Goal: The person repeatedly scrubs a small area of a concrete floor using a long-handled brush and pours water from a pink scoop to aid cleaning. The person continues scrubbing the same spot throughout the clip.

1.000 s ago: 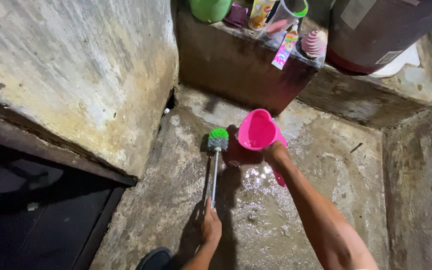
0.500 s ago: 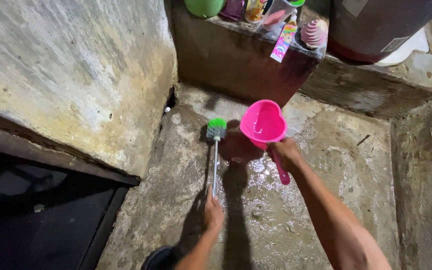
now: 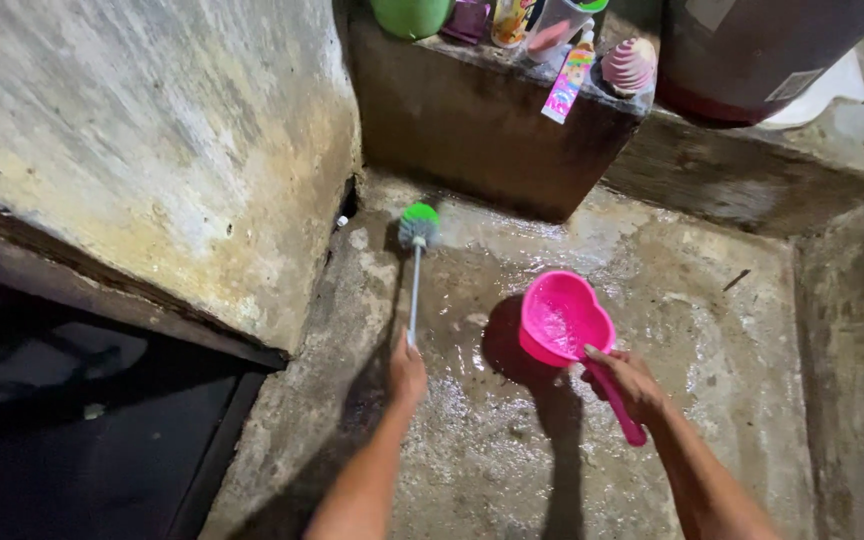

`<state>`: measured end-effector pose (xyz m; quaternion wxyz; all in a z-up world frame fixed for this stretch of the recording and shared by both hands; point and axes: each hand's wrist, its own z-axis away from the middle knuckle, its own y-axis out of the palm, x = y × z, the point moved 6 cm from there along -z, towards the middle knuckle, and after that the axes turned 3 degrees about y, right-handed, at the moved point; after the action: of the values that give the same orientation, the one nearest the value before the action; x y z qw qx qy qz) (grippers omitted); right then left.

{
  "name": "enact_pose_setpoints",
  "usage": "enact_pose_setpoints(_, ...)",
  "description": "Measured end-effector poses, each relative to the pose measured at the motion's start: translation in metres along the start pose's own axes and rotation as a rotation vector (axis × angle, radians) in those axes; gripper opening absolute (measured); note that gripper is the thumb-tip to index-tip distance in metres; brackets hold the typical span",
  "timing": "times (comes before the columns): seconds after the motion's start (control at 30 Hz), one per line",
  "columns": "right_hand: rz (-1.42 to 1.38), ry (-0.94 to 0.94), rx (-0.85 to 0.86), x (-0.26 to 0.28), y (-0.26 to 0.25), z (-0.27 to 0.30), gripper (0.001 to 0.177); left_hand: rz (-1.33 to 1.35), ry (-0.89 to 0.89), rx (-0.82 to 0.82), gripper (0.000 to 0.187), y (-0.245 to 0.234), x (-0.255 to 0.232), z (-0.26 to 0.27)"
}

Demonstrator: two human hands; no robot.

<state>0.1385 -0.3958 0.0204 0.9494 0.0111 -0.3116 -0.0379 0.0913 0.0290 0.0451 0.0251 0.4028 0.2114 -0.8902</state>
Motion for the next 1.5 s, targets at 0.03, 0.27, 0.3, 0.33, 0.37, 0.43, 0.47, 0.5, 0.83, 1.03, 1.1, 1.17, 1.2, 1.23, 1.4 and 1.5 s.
enact_pose_setpoints(0.03, -0.005, 0.002, 0.010, 0.001, 0.005, 0.010, 0.051, -0.007, 0.001, -0.008, 0.051, 0.013, 0.037, -0.006)
enact_pose_setpoints(0.27, 0.488, -0.177, -0.198, 0.028, 0.015, 0.022, 0.058, -0.069, -0.099, -0.029, 0.052, 0.023, 0.140, 0.053)
enact_pose_setpoints(0.3, 0.581, -0.274, -0.256, 0.033, 0.013, 0.015, 0.056, -0.136, -0.110, -0.044, 0.054, 0.025, 0.146, 0.051)
enact_pose_setpoints(0.33, 0.575, -0.271, -0.258, 0.035, 0.022, 0.019, 0.056, -0.143, -0.109, -0.042, 0.054, 0.015, 0.112, 0.051)
enact_pose_setpoints(0.37, 0.786, -0.539, -0.415, 0.053, 0.032, 0.034, 0.083, -0.108, -0.103, -0.024, 0.049, 0.009, 0.079, 0.053)
enact_pose_setpoints(0.43, 0.989, -0.803, -0.573, 0.069, 0.057, 0.064, 0.111, -0.081, -0.099, -0.003, 0.044, 0.003, 0.040, 0.043)
enact_pose_setpoints(0.47, 1.032, -0.802, -0.628, 0.072, 0.068, 0.077, 0.109, -0.040, 0.047, -0.009, 0.050, 0.004, 0.024, 0.031)
enact_pose_setpoints(0.5, 1.070, -0.805, -0.685, 0.077, 0.080, 0.089, 0.108, -0.001, 0.199, -0.015, 0.056, 0.003, 0.006, 0.017)
enact_pose_setpoints(0.83, 1.046, -0.527, -0.580, 0.054, 0.103, 0.057, 0.116, -0.141, 0.151, -0.073, 0.054, -0.007, 0.070, 0.084)
enact_pose_setpoints(1.03, 1.136, -0.641, -0.618, 0.052, 0.111, 0.050, 0.112, -0.125, 0.077, 0.014, 0.051, 0.005, 0.094, 0.057)
enact_pose_setpoints(1.1, 1.250, -0.676, -0.654, 0.052, 0.112, 0.047, 0.107, -0.172, 0.214, 0.076, 0.054, 0.009, 0.058, 0.035)
enact_pose_setpoints(1.17, 1.231, -0.673, -0.659, 0.056, 0.115, 0.050, 0.107, -0.195, 0.207, 0.089, 0.052, 0.012, 0.048, -0.001)
enact_pose_setpoints(1.2, 1.218, -0.680, -0.662, 0.059, 0.115, 0.053, 0.106, -0.208, 0.201, 0.094, 0.050, 0.015, 0.043, -0.018)
enact_pose_setpoints(1.23, 1.216, -0.674, -0.664, 0.055, 0.115, 0.050, 0.106, -0.212, 0.200, 0.100, 0.050, 0.016, 0.043, -0.020)
enact_pose_setpoints(1.4, 1.229, -0.682, -0.721, 0.048, 0.113, 0.042, 0.101, -0.235, 0.151, 0.081, 0.053, 0.005, 0.007, 0.062)
enact_pose_setpoints(1.5, 1.401, -0.698, -0.809, 0.038, 0.110, 0.014, 0.115, -0.312, -0.049, 0.126, 0.054, 0.010, 0.028, 0.109)
